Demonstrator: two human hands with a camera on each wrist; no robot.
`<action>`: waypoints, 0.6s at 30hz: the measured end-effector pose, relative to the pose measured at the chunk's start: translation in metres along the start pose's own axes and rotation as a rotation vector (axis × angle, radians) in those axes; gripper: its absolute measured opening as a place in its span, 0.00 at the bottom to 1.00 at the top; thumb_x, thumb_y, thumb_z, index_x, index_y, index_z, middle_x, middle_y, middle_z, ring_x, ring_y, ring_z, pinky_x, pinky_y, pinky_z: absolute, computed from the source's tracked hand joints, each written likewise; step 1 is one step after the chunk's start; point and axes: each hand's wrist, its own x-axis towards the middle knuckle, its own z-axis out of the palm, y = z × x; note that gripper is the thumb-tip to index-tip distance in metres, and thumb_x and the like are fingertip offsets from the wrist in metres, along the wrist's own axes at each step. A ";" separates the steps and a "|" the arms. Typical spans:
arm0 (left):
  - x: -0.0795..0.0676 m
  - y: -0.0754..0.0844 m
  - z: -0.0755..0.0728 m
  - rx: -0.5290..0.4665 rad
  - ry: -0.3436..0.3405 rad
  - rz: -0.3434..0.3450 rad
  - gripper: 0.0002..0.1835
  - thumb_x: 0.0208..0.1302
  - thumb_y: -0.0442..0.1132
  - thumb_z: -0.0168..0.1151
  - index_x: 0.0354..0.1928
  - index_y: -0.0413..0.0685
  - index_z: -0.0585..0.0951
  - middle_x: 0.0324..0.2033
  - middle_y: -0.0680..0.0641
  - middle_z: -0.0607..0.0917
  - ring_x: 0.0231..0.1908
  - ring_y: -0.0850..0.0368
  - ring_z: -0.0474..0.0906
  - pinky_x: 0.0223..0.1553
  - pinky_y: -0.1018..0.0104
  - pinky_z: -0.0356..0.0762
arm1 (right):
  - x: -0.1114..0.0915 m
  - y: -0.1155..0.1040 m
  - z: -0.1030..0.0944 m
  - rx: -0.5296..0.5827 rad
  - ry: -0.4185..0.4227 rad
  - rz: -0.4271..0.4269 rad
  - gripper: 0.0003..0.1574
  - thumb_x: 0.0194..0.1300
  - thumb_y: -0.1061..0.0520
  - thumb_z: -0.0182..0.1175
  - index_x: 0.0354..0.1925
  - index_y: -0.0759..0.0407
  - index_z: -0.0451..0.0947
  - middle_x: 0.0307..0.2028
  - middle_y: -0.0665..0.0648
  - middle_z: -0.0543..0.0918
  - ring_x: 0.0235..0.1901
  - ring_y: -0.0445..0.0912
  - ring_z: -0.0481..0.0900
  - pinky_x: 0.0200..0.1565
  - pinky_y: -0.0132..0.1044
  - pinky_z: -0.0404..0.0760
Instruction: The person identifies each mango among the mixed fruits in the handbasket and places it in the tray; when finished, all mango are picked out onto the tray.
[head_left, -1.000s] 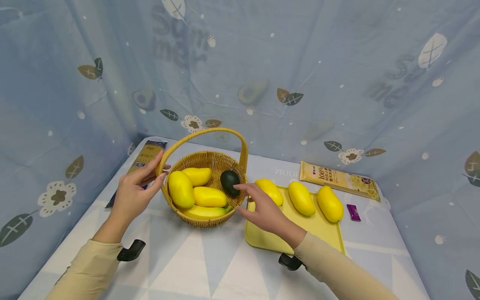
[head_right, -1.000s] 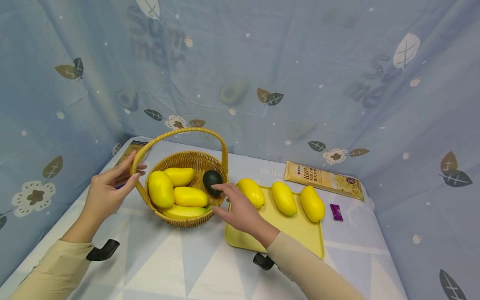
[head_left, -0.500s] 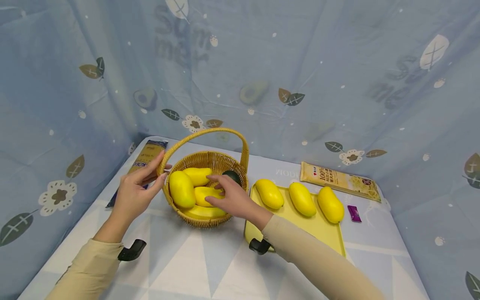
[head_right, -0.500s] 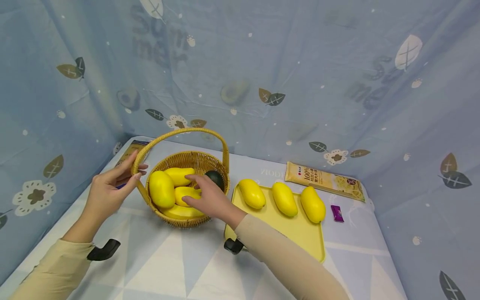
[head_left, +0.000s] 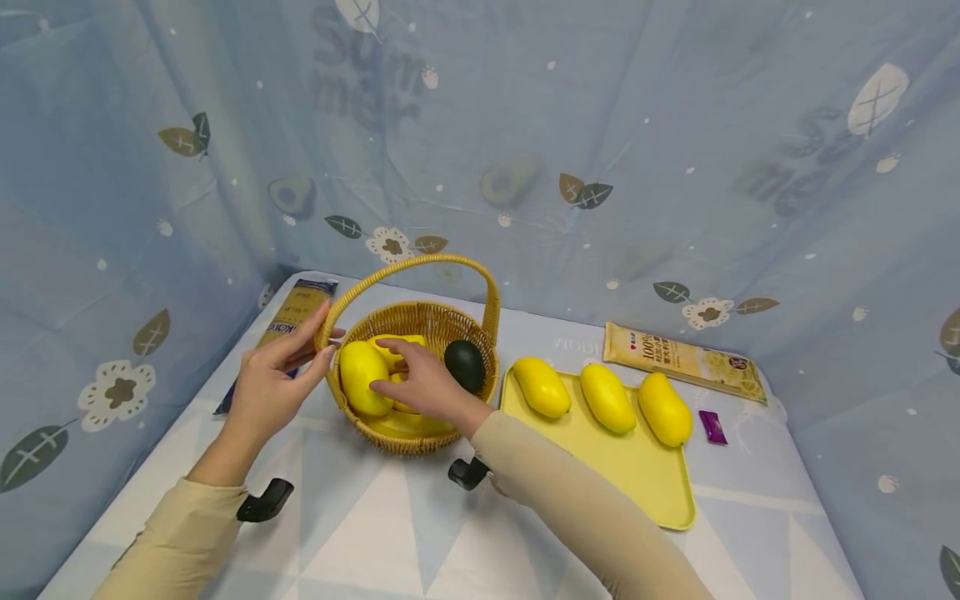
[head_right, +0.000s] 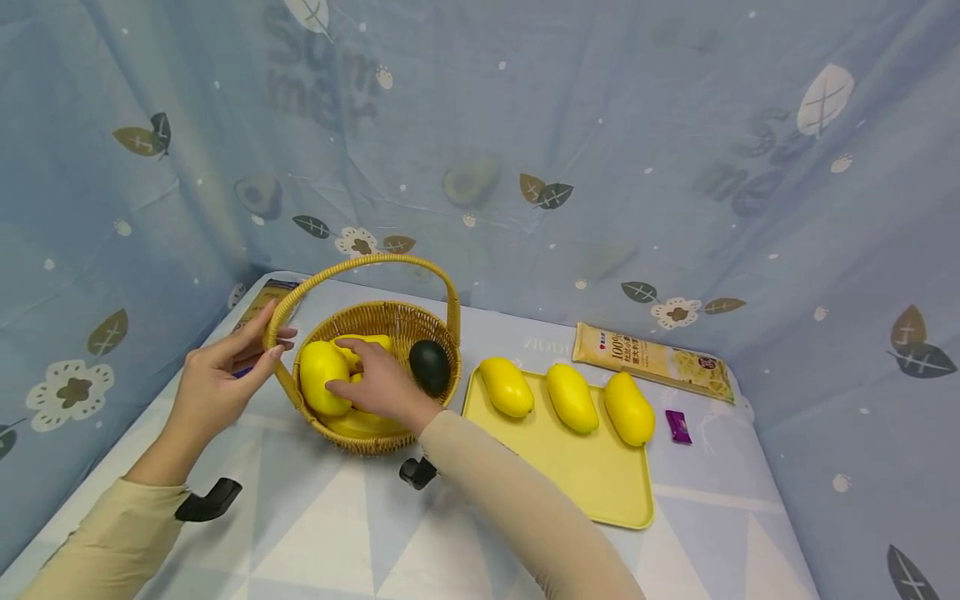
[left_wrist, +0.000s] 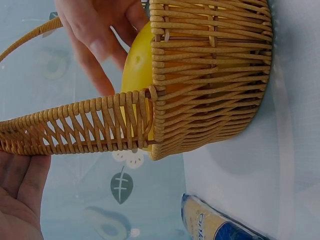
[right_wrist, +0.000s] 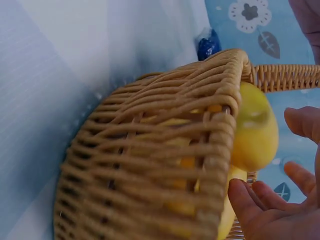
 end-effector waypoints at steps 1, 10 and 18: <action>0.000 0.000 0.000 0.002 0.001 0.002 0.41 0.60 0.20 0.68 0.73 0.57 0.72 0.49 0.41 0.88 0.50 0.76 0.81 0.49 0.82 0.77 | 0.002 0.000 0.001 0.002 -0.001 0.006 0.43 0.69 0.43 0.67 0.76 0.44 0.64 0.70 0.52 0.71 0.61 0.48 0.77 0.58 0.34 0.80; 0.002 0.002 0.001 -0.005 -0.009 0.004 0.41 0.61 0.20 0.67 0.73 0.56 0.71 0.49 0.41 0.88 0.50 0.74 0.81 0.50 0.82 0.77 | 0.011 -0.006 0.009 -0.078 -0.029 0.029 0.46 0.66 0.42 0.69 0.76 0.45 0.63 0.68 0.54 0.71 0.55 0.43 0.76 0.56 0.34 0.80; 0.002 0.003 0.000 0.023 -0.005 -0.023 0.41 0.61 0.21 0.67 0.74 0.59 0.71 0.49 0.42 0.88 0.49 0.78 0.80 0.49 0.83 0.77 | 0.009 -0.007 0.008 -0.015 -0.032 0.000 0.45 0.66 0.48 0.70 0.76 0.44 0.64 0.72 0.52 0.65 0.56 0.45 0.77 0.52 0.29 0.81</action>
